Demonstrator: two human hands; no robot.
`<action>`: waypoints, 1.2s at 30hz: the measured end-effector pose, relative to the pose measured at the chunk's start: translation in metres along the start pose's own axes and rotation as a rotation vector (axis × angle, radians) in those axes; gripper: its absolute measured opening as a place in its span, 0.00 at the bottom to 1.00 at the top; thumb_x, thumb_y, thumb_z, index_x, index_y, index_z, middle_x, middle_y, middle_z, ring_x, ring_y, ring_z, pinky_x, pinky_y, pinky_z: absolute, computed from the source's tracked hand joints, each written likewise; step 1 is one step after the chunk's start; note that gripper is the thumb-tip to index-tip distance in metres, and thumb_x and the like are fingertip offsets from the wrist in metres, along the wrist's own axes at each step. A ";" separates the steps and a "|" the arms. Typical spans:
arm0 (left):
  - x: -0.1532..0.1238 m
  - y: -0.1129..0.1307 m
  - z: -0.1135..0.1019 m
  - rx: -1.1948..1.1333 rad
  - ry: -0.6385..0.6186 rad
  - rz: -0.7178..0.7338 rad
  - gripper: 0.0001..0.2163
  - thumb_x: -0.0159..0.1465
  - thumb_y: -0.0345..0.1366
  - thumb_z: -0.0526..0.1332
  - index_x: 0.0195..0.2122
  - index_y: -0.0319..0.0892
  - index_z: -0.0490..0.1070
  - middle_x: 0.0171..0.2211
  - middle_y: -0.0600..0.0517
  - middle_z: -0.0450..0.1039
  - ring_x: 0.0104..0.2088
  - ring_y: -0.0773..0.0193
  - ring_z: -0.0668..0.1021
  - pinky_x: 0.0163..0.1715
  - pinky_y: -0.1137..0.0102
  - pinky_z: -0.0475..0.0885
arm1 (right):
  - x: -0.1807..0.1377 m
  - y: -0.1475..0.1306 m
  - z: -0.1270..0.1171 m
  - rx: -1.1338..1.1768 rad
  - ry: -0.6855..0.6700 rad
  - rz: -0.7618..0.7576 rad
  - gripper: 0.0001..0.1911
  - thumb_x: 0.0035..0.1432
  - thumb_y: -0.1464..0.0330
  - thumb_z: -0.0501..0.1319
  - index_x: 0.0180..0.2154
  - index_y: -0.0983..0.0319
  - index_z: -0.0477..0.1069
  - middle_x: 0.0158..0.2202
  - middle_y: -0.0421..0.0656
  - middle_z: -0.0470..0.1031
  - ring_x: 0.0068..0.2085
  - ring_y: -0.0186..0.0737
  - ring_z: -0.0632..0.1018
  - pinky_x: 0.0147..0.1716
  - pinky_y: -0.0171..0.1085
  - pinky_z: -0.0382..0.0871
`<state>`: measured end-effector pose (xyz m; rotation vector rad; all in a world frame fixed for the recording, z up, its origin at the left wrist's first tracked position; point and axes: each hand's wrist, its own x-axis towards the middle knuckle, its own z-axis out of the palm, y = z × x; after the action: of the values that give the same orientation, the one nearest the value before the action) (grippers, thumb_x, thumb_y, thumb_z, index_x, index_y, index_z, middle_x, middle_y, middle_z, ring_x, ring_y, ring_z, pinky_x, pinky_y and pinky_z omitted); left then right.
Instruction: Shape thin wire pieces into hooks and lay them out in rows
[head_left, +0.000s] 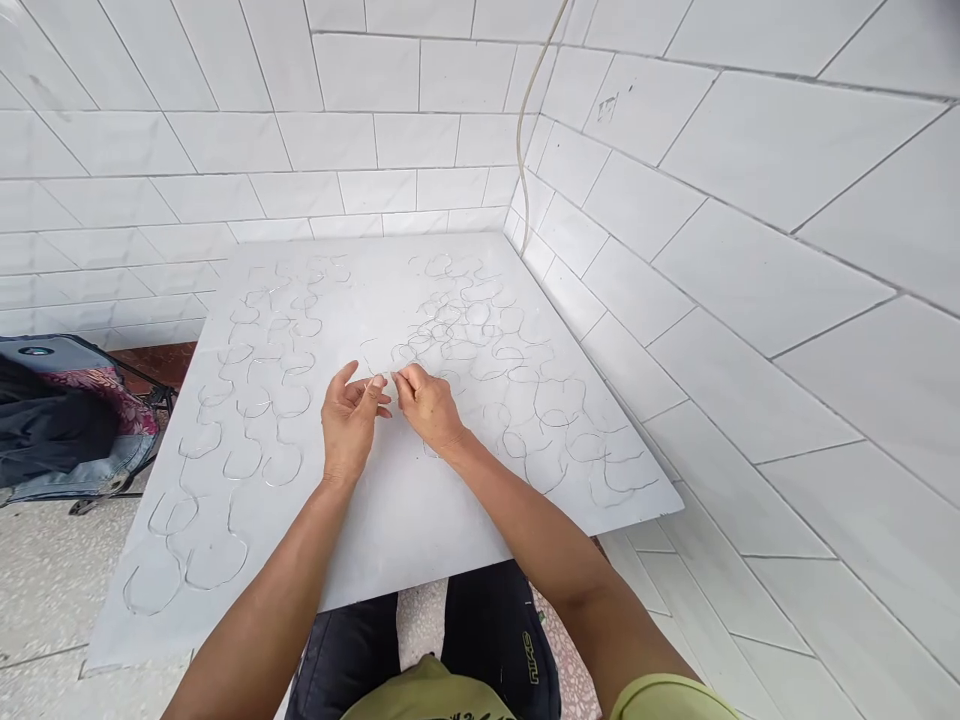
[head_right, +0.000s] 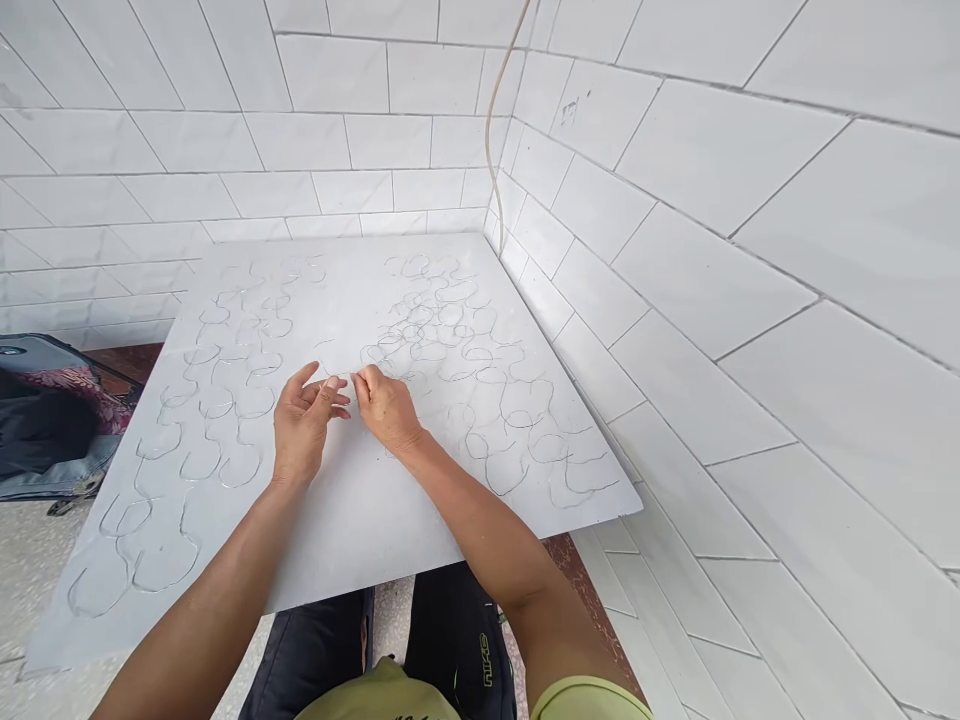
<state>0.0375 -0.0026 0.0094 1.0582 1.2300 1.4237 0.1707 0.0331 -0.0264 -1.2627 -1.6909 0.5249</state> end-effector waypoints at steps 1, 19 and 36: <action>0.001 -0.001 0.000 -0.001 -0.003 -0.015 0.30 0.61 0.49 0.72 0.61 0.42 0.70 0.45 0.44 0.79 0.39 0.58 0.82 0.34 0.66 0.78 | 0.000 0.001 0.000 -0.006 0.012 0.008 0.15 0.72 0.63 0.53 0.31 0.57 0.56 0.22 0.34 0.60 0.23 0.33 0.61 0.25 0.36 0.54; -0.001 -0.004 0.000 0.200 -0.043 -0.041 0.16 0.69 0.41 0.63 0.50 0.35 0.80 0.37 0.46 0.81 0.28 0.64 0.81 0.36 0.64 0.81 | 0.003 0.005 -0.005 -0.035 -0.001 0.032 0.21 0.70 0.63 0.52 0.26 0.58 0.47 0.19 0.34 0.49 0.23 0.33 0.52 0.24 0.37 0.48; -0.001 -0.005 -0.004 0.405 0.014 -0.002 0.15 0.70 0.40 0.58 0.48 0.38 0.81 0.28 0.52 0.75 0.19 0.67 0.75 0.24 0.68 0.74 | 0.010 -0.003 -0.032 0.510 -0.362 0.192 0.14 0.64 0.59 0.62 0.47 0.59 0.73 0.35 0.41 0.79 0.36 0.39 0.79 0.33 0.37 0.72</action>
<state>0.0345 -0.0040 0.0039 1.3167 1.5699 1.2077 0.1960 0.0353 -0.0047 -0.9928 -1.5813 1.2749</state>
